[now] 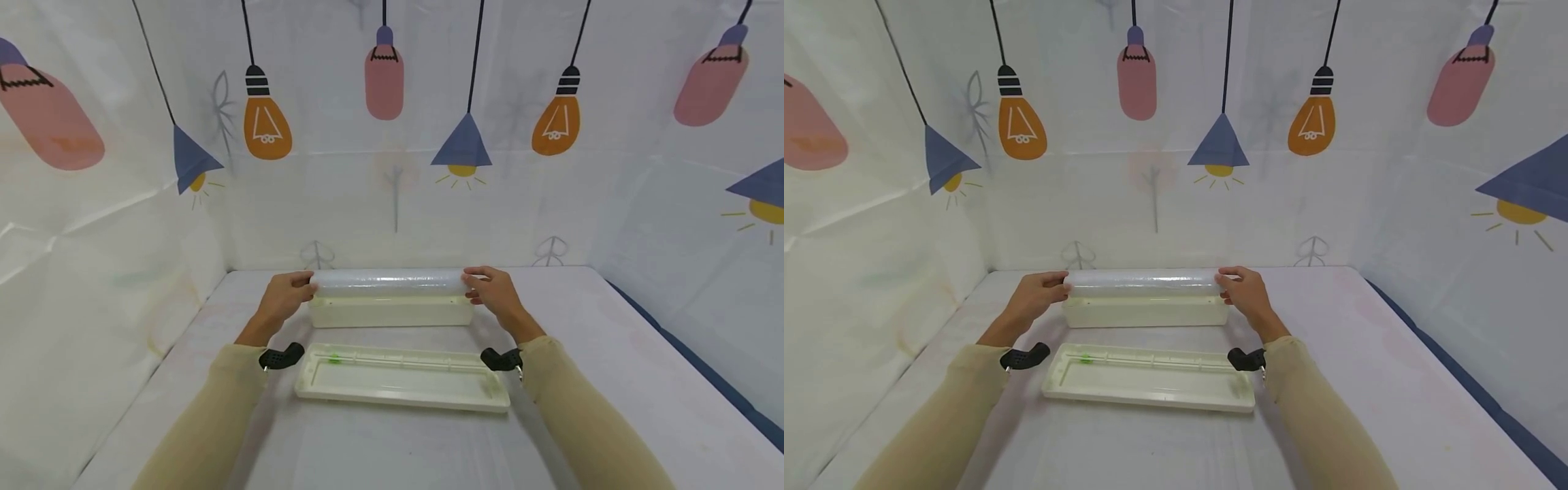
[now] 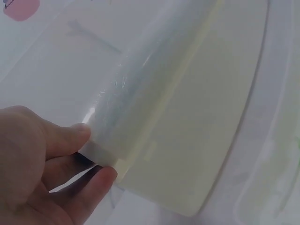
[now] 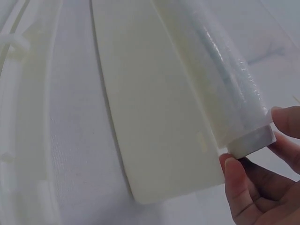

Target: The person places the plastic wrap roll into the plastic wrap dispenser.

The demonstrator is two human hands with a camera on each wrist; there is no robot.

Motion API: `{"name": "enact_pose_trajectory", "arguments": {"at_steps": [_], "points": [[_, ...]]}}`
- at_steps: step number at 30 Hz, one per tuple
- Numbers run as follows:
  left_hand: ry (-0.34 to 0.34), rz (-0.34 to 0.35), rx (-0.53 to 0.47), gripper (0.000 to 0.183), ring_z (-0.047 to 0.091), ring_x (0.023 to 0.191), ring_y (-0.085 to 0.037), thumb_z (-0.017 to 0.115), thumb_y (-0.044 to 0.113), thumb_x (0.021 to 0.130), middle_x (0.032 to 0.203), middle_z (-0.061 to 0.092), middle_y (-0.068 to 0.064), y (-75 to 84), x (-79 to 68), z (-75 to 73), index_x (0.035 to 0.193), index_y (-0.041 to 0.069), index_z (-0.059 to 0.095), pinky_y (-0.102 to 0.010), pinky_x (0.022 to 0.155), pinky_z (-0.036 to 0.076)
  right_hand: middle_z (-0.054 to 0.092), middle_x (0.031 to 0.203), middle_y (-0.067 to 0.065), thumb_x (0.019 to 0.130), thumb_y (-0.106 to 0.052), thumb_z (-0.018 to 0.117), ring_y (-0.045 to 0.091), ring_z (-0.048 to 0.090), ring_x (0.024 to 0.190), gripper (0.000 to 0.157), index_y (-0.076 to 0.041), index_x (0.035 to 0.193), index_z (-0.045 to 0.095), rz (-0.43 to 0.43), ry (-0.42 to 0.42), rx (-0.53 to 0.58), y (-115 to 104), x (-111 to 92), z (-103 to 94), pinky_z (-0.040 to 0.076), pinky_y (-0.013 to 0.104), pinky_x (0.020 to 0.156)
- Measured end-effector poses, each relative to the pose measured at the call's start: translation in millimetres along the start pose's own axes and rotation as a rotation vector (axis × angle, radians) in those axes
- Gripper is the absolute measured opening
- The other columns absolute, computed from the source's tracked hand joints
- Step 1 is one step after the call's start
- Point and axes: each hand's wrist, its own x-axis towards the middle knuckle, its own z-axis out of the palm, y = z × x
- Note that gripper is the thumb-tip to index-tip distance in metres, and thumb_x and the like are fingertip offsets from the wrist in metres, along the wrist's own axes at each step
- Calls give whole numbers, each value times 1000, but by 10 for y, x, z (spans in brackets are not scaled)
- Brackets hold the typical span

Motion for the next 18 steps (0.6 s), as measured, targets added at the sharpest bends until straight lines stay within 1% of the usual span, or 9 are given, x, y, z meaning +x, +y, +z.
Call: {"name": "enact_pose_trajectory", "arguments": {"at_steps": [3,7,12,15,18], "points": [[-4,-9,21,50,60,119,-40,58,13,101,143,52,-24,-26,15,-8,147,-4,46,-49,107,42,64,125,25,101,-28,63,41,67,101,43,0,134,60,2,-1,2,-7,1,13,58,31,77],[1,-2,39,43,60,121,-37,58,12,101,138,57,-22,-40,31,-8,142,-4,53,-47,105,45,65,123,24,101,-28,64,42,65,102,44,0,134,60,-2,-17,-15,-23,-21,12,58,31,78],[3,29,48,38,57,125,-35,58,10,102,134,61,-20,-41,38,6,137,-5,58,-46,104,46,67,120,23,101,-28,63,40,67,100,45,1,134,60,-24,-30,-48,-54,-45,14,58,33,78],[19,39,36,38,57,124,-35,57,10,102,133,62,-21,-40,50,11,136,-5,58,-46,104,46,68,118,23,101,-28,63,40,67,98,44,1,134,60,-45,-32,-72,-69,-52,9,58,34,78],[47,15,19,37,58,121,-34,57,11,101,131,62,-20,-60,63,11,135,-4,59,-45,101,48,68,118,23,101,-29,62,40,67,100,44,-1,135,60,-55,-51,-97,-81,-59,-4,58,36,79]]}}
